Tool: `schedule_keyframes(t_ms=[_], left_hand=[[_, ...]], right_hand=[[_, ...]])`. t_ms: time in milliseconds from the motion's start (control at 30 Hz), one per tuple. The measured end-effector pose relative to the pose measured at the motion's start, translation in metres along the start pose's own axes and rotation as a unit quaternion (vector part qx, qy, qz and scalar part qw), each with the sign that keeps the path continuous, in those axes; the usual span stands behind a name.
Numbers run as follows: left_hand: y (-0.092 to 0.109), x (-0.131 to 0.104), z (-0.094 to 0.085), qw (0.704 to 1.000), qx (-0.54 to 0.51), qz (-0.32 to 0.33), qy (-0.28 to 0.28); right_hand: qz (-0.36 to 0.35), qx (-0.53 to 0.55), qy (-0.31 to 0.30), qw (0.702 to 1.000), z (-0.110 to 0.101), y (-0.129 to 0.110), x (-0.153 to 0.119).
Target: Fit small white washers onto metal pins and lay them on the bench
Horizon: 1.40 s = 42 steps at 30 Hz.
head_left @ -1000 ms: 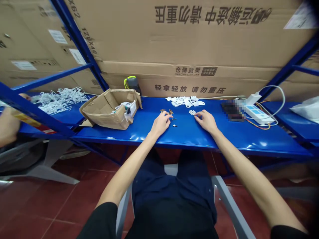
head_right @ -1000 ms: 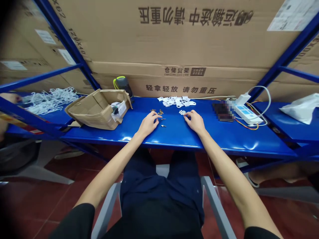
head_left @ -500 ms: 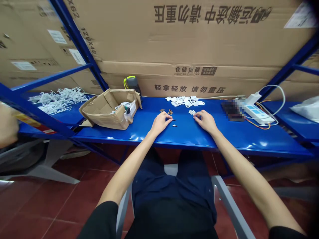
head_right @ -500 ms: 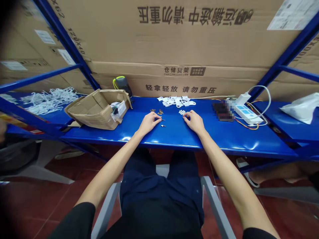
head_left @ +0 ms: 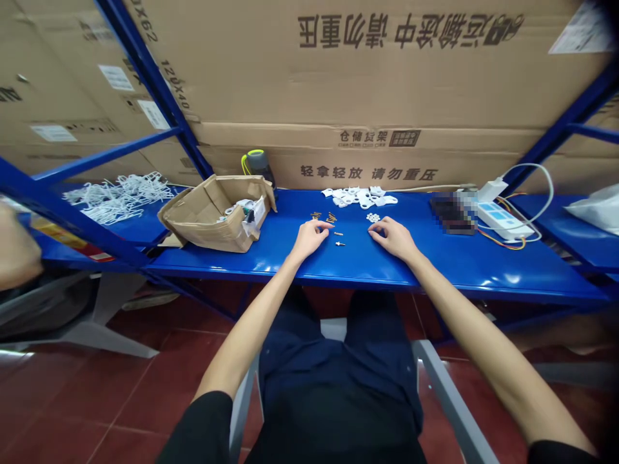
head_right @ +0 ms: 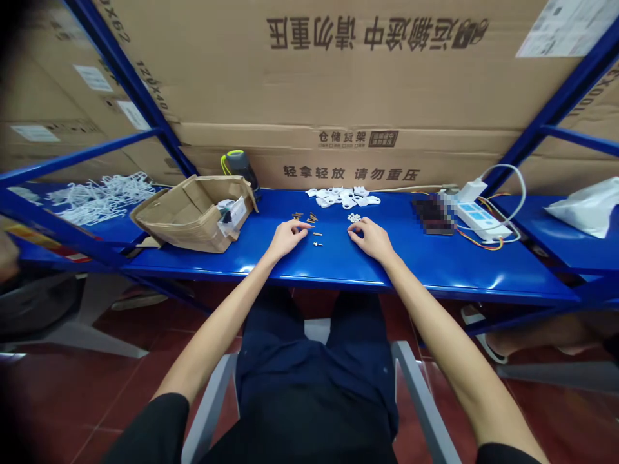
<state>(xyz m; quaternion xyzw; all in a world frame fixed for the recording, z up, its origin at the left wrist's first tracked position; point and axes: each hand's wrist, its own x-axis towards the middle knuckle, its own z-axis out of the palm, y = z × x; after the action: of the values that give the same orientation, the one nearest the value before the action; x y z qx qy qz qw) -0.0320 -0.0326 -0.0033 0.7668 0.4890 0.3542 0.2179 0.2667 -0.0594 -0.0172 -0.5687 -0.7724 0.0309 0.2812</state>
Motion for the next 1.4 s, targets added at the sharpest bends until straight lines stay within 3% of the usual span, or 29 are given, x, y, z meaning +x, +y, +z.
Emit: schedule_keyframes(t_ms=[233, 333, 500, 800, 933, 1167, 1400], left_hand=[[-0.008, 0.006, 0.01, 0.999, 0.03, 0.039, 0.0], [-0.007, 0.006, 0.009, 0.999, 0.031, 0.03, 0.002], [-0.002, 0.006, 0.008, 0.999, 0.029, 0.029, -0.005], [-0.011, 0.008, 0.011, 0.999, 0.015, 0.047, -0.009], [-0.011, 0.007, 0.011, 0.999, 0.017, 0.048, -0.017], [-0.004, -0.001, 0.009, 0.995, 0.052, 0.075, -0.032], [0.007, -0.008, 0.005, 0.993, 0.046, 0.105, -0.017]], right_hand=[[-0.025, 0.012, 0.003, 1.0, -0.001, 0.001, -0.001], [-0.045, 0.063, 0.012, 0.997, -0.001, -0.001, 0.0], [-0.019, 0.161, 0.043, 0.986, 0.001, -0.014, 0.002], [0.04, 0.266, -0.081, 0.96, 0.008, -0.02, 0.032], [0.034, 0.279, -0.117, 0.953, 0.014, -0.027, 0.043], [-0.037, 0.288, -0.069, 0.954, 0.017, -0.041, 0.032], [-0.021, 0.293, -0.053, 0.955, 0.015, -0.042, 0.03]])
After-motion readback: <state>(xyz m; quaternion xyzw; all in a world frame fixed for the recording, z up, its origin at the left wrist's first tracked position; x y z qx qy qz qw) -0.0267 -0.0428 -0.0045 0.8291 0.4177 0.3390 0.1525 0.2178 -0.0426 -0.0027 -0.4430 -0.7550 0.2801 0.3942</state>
